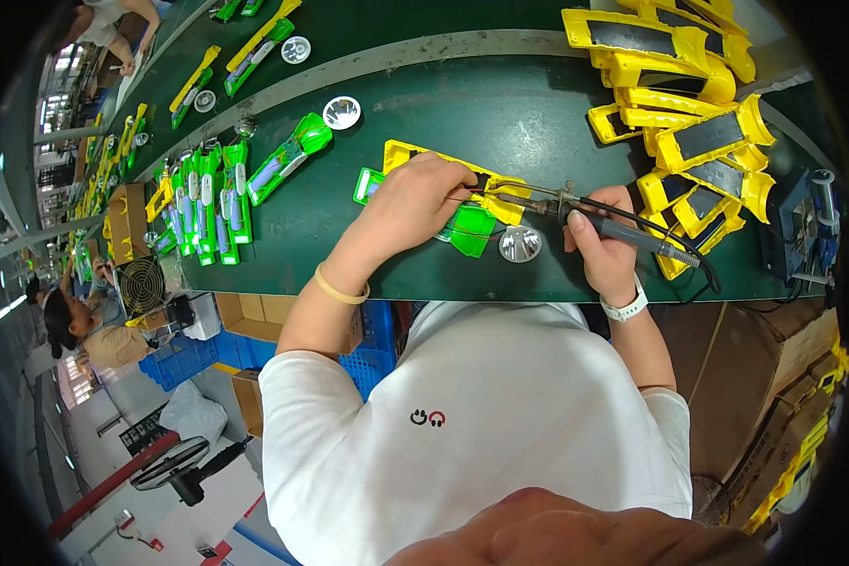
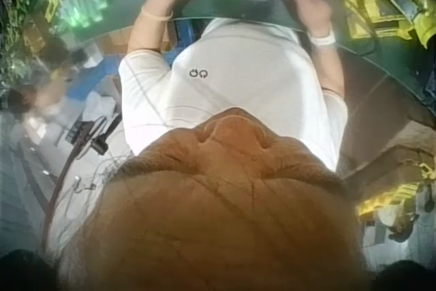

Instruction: Soldering internal wiring and assembling components for solar-powered handheld flashlights on a production line.

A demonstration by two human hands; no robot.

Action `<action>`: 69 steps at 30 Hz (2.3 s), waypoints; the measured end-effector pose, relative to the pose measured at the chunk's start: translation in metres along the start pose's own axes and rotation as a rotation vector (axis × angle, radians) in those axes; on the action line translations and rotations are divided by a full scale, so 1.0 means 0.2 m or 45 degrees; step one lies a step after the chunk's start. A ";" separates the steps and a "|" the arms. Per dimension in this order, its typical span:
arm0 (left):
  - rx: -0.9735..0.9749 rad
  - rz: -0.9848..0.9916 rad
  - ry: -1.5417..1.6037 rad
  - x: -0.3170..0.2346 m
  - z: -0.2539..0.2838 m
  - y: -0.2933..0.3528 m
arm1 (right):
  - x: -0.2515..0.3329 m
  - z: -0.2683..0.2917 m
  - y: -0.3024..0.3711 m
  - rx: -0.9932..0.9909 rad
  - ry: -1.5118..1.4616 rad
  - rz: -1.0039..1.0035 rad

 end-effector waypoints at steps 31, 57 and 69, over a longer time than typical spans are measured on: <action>0.059 -0.099 -0.156 -0.06 -0.01 -0.03 | 0.09 -0.14 -0.07 -0.033 -0.212 0.045; -0.182 0.113 0.030 -0.03 0.05 0.05 | 0.01 -0.06 -0.06 -0.051 -0.032 0.006; 0.145 -0.114 0.020 -0.07 -0.08 -0.01 | 0.04 0.09 0.11 -0.187 -0.037 0.021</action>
Point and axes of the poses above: each hand's wrist, its own y-axis away from the middle knuckle, its own z-axis out of the back of the hand, x = y × z, the point moved 10 cm from there along -y, towards the middle knuckle, and after that the axes turned 1 degree about -z, right-handed, at the moved point
